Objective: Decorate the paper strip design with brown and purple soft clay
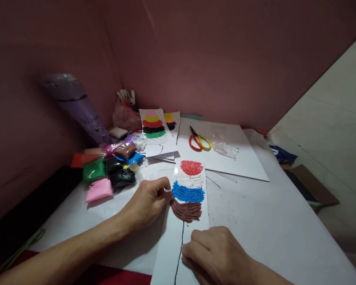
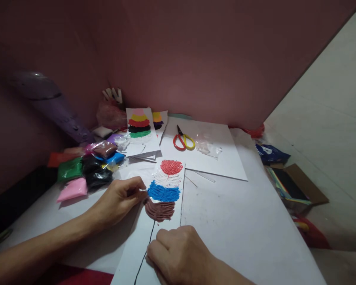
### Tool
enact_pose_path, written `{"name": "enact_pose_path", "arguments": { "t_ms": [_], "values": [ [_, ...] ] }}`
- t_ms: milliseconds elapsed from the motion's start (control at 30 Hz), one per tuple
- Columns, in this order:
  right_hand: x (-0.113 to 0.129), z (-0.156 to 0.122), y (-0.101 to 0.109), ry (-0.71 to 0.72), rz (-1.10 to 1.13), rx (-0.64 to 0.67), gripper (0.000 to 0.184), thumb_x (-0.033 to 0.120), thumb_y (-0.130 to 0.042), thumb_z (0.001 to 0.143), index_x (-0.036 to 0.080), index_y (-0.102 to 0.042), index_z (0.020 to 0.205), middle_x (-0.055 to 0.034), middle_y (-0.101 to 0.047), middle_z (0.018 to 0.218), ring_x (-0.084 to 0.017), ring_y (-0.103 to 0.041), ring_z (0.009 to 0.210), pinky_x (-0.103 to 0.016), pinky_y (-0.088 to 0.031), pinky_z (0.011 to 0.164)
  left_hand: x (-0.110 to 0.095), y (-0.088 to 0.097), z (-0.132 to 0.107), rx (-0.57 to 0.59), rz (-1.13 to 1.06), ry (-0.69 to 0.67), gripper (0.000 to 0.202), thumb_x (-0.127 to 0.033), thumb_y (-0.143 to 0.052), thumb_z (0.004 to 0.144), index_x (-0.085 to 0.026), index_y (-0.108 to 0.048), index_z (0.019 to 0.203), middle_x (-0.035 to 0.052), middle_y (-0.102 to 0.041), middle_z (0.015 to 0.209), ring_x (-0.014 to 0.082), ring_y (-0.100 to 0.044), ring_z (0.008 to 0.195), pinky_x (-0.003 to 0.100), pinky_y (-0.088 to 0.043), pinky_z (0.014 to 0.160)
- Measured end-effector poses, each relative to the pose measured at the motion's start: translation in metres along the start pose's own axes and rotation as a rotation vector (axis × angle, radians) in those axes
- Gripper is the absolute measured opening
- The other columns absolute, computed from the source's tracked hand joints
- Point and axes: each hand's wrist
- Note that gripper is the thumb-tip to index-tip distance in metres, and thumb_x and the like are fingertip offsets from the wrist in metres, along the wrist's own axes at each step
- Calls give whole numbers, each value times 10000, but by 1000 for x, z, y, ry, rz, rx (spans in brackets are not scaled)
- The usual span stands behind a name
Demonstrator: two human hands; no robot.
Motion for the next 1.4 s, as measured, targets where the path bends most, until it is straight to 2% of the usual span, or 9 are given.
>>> {"name": "enact_pose_path", "arguments": {
  "t_ms": [267,400,633,767,933,1067,1200,1400],
  "values": [
    [1,3,0,7,-23,0,329,152,-343,934,185,-547,677,21,-499,538,-120,-357,432,-281,-219,419,2,-1,0,-22,-12,-23,84,-173,-516,807,-154,-555,734,-60,-440,553,90,-359,551,225,-282,530],
    [0,2,1,6,-30,10,330,146,-339,933,184,-547,679,22,-504,544,-114,-368,432,-275,-219,428,0,-1,-1,-29,-62,-7,100,-193,-515,803,-155,-550,718,-38,-496,595,104,-397,585,234,-312,550],
    [0,2,1,-3,-3,1,271,129,-395,878,180,-573,681,23,-506,555,-121,-355,442,-287,-213,418,-4,-2,2,-44,-386,156,147,-284,-552,774,-164,-526,693,-37,-505,561,100,-432,507,224,-306,481],
    [1,2,2,-15,6,13,265,131,-395,875,181,-566,679,23,-507,557,-120,-359,446,-283,-221,421,-12,2,2,-60,-464,188,173,-301,-588,746,-160,-514,680,-42,-498,557,85,-422,490,208,-294,462],
    [1,0,0,-14,-5,38,275,126,-373,886,189,-550,685,21,-508,560,-123,-385,450,-281,-226,422,-14,1,-2,-71,-379,49,160,-287,-558,798,-154,-545,711,-12,-552,613,105,-479,553,226,-362,510],
    [1,1,1,0,-17,39,264,133,-370,881,186,-557,702,15,-509,566,-123,-388,446,-282,-230,423,-13,-9,-7,-15,-290,-75,134,-254,-525,849,-160,-552,757,9,-603,644,129,-555,600,248,-440,563],
    [2,2,2,-6,-21,53,252,130,-375,879,187,-542,700,13,-504,576,-122,-383,456,-280,-233,428,-13,-18,-6,12,-247,-112,122,-240,-507,865,-166,-537,772,5,-608,633,128,-567,572,244,-454,546],
    [2,2,2,-6,-20,22,248,129,-380,852,186,-547,677,16,-489,572,-123,-355,453,-285,-217,426,-14,-20,-4,3,-146,-122,127,-222,-496,853,-172,-529,741,-10,-585,600,114,-507,543,230,-406,525]
  ]
}}
Point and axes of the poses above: each hand's wrist, its own z-axis towards the middle knuckle, its own y-axis out of the back of the hand, x = y × z
